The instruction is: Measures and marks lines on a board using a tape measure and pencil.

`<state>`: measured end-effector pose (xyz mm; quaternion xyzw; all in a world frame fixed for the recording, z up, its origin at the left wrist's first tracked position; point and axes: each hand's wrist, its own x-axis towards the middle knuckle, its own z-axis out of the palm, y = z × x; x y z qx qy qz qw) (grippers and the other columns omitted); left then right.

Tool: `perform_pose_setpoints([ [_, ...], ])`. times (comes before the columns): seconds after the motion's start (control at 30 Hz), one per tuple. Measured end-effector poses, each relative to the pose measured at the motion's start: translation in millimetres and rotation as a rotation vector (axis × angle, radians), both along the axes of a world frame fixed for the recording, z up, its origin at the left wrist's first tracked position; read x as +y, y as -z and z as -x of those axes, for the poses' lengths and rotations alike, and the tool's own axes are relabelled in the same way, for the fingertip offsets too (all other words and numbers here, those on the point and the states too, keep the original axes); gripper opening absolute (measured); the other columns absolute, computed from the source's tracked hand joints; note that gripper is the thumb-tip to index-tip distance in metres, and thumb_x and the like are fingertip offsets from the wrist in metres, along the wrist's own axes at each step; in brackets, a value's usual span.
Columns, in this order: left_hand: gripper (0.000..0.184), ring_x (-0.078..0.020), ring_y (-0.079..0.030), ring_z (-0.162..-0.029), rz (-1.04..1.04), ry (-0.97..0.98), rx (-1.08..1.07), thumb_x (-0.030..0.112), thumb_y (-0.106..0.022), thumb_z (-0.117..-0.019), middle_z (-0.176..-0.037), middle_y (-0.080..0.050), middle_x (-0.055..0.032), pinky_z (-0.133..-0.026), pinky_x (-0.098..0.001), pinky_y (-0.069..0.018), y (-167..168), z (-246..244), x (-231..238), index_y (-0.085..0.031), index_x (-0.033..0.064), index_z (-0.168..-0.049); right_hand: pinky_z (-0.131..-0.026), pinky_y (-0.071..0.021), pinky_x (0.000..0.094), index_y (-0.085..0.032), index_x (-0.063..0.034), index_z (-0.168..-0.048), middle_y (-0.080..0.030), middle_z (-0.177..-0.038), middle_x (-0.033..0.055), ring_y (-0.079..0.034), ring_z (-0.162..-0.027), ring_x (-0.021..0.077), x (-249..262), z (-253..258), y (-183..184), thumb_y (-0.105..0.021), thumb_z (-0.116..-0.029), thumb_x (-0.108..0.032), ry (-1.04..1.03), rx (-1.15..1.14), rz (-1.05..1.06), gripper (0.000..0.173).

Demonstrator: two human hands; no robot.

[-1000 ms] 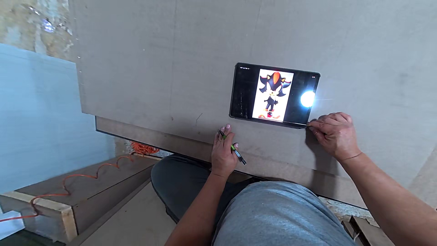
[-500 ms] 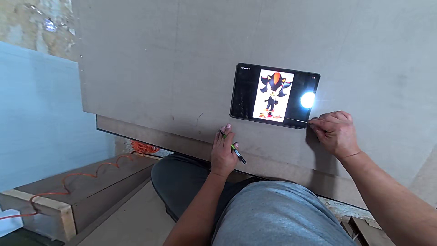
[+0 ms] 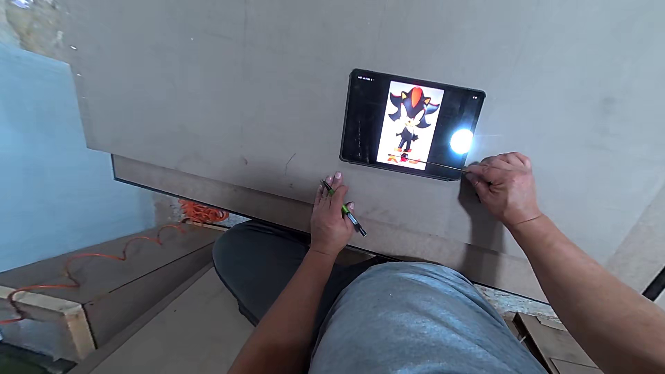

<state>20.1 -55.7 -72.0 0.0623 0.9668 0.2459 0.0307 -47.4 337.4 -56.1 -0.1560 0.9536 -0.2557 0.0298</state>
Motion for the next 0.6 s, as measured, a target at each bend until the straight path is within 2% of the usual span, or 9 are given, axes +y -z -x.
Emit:
perform_pose_setpoints([
  [0.6,0.039,-0.0241,-0.036,-0.153,-0.006,0.0,0.02,0.023,-0.055,-0.1042,-0.159,-0.047,-0.0101,-0.128,-0.0462,-0.0248,0.4,0.2,0.2,-0.059,0.0054,-0.139,-0.108,-0.0415,0.0499,-0.079,-0.0201,-0.11,-0.076,-0.107,0.005,-0.067,-0.11,0.0257,-0.2,-0.1,2.0,-0.058,-0.1039,-0.029,0.001,0.018,-0.02,0.024],
])
